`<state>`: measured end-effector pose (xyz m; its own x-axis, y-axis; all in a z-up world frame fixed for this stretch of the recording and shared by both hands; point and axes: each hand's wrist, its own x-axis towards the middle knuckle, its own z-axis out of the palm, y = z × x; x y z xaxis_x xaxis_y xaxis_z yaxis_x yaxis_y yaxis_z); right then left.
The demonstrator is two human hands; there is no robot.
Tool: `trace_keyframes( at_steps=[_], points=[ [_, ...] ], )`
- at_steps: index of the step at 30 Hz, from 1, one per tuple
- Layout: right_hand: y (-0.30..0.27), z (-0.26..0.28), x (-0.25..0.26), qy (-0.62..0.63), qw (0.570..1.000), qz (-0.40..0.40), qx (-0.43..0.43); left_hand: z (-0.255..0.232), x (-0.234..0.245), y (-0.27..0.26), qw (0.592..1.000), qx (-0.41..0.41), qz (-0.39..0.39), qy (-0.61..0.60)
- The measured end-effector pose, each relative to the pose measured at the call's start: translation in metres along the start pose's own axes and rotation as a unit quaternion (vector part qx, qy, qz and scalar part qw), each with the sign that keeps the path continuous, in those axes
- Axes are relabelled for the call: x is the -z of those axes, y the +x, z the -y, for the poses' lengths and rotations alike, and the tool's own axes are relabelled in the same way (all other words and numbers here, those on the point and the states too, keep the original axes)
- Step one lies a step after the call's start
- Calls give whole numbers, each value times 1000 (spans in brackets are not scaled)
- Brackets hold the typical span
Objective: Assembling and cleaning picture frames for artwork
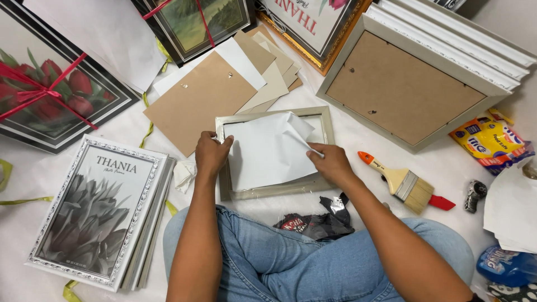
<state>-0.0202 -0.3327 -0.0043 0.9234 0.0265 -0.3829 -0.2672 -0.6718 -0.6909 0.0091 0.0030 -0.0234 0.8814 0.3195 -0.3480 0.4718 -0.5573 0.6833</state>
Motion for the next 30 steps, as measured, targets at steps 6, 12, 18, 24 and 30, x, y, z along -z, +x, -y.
trace_keyframes(
  at_steps=[6, 12, 18, 24, 30],
  points=[
    [6, 7, 31, 315, 948, -34, -13, 11, -5, 13, 997, 1, 25, -78],
    [9, 8, 38, 357, 932, -64, 20, -22, 7, -16, 945, -13, 99, -310],
    [8, 15, 46, 370, 913, -169, 26, -5, 14, 8, 853, 89, -77, -509],
    [10, 14, 50, 298, 936, -187, 20, -20, 22, -3, 814, 113, -145, -551],
    [24, -20, 44, 76, 986, -151, 3, -29, 22, -15, 916, -55, -11, -397]
  ],
)
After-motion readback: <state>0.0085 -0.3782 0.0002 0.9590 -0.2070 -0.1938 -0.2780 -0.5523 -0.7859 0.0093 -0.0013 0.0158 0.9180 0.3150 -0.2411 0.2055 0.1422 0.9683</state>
